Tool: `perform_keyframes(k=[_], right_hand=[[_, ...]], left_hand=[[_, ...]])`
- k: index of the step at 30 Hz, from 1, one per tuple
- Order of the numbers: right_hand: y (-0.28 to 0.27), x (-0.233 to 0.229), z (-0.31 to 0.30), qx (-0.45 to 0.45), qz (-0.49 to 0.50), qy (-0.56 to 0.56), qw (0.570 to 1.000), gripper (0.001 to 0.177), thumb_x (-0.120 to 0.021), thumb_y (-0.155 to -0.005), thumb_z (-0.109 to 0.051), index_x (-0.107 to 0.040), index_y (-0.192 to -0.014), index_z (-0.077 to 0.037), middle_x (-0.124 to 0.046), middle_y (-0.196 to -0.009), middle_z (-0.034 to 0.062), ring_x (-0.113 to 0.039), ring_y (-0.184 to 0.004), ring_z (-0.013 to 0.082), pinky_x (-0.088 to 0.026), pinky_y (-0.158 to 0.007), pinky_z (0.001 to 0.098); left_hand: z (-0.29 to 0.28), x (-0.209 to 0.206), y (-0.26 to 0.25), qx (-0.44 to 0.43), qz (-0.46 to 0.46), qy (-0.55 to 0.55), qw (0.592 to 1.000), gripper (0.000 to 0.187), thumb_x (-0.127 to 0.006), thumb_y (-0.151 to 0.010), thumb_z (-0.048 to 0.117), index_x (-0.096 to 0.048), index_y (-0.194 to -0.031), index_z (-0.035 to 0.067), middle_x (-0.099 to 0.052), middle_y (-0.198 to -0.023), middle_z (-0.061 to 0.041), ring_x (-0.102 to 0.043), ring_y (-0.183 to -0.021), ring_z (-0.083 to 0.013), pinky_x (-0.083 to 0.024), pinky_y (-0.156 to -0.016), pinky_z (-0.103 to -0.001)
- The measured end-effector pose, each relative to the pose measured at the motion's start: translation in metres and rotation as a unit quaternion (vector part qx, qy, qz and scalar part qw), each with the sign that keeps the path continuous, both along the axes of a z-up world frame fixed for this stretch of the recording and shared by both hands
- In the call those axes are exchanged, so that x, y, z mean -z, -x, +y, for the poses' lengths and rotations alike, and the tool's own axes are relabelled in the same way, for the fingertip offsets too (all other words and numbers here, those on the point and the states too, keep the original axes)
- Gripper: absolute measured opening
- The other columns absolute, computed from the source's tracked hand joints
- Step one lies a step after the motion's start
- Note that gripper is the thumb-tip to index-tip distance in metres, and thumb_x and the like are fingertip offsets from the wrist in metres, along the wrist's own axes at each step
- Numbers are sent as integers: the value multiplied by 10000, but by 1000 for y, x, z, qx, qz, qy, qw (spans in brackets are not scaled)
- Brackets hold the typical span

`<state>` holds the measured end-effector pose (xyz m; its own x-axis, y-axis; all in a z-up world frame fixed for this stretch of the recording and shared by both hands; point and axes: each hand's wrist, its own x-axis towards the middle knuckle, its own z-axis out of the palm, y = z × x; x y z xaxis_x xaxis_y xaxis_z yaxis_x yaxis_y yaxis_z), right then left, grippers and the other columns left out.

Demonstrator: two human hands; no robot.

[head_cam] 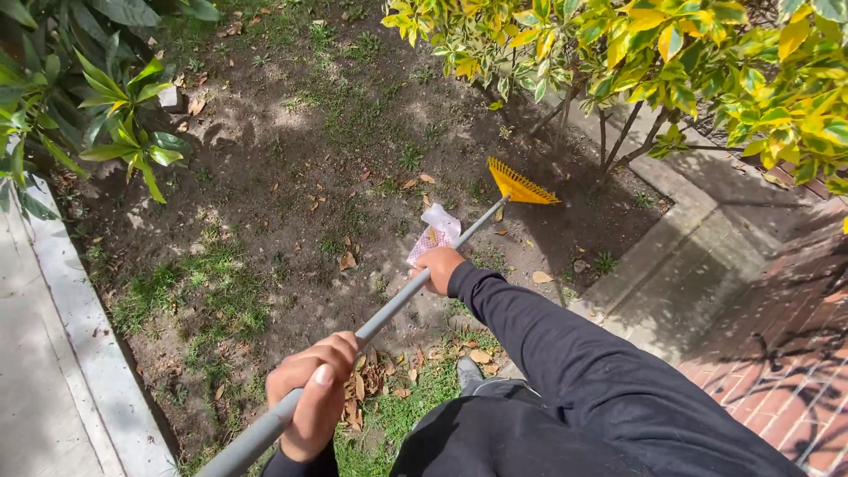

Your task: The person uses a rake to gather leaves and small pieces of trash from a patch of ground. They move the tool across a grassy and dirt surface near a concrete walkway and a brick wall.

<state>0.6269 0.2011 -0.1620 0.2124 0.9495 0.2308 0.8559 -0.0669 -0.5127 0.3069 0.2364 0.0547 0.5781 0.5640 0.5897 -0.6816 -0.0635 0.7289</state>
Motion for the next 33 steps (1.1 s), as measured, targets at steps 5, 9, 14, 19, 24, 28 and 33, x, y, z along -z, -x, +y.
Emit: perform_keyframes(k=[5,9,14,19,24,28,33], right_hand=[[29,-49,6,-22,-22,1,1000,352,-697,-934,-284,-576,-660,-101,-607,-643,128,-618,-647,369,-483,-631,485],[3,-41,-11,-23,17,-51,998,169,-718,-768,-185,-613,-648,-127,-633,-657,96,-630,-667,349,-501,-626,470],[-31,42,-48,23,-30,-8,999,364,-769,-853,-256,-567,-596,-95,-598,-628,121,-605,-655,364,-495,-631,486],[46,7,-30,4,46,-28,999,217,-747,-784,-260,-641,-623,-160,-647,-634,91,-644,-599,342,-512,-563,472],[110,-46,-5,34,13,9,999,384,-730,-867,-345,-586,-587,-125,-610,-588,114,-619,-558,349,-511,-582,473],[107,-63,-6,48,-84,-9,995,332,-706,-883,-335,-620,-620,-153,-630,-630,106,-630,-577,359,-512,-582,497],[50,2,-46,86,25,-10,996,204,-722,-739,-285,-615,-618,-160,-644,-622,71,-662,-590,323,-531,-589,464]], left_hand=[[9,-5,31,-3,-71,42,997,390,-606,-980,151,-463,-653,-6,-498,-611,-103,-458,-608,-223,-417,-722,-444],[-9,6,3,-10,-50,-11,999,366,-593,-970,162,-477,-676,-23,-520,-660,-103,-499,-670,-248,-457,-813,-475],[-37,30,-12,19,89,-101,991,301,-578,-951,59,-462,-685,-22,-537,-708,-111,-548,-720,-260,-501,-823,-430],[-24,-26,45,27,89,-92,991,289,-551,-951,42,-464,-684,-27,-529,-695,-109,-523,-691,-251,-504,-816,-440],[1,-46,94,18,-7,5,1000,383,-594,-968,127,-427,-655,-15,-458,-584,-101,-422,-583,-221,-399,-692,-435],[10,-21,101,18,-65,33,997,408,-583,-983,165,-387,-650,34,-435,-542,-87,-388,-534,-196,-382,-653,-402],[-13,17,57,56,7,-61,997,312,-550,-960,105,-462,-679,-1,-497,-660,-84,-485,-669,-228,-451,-839,-453]])
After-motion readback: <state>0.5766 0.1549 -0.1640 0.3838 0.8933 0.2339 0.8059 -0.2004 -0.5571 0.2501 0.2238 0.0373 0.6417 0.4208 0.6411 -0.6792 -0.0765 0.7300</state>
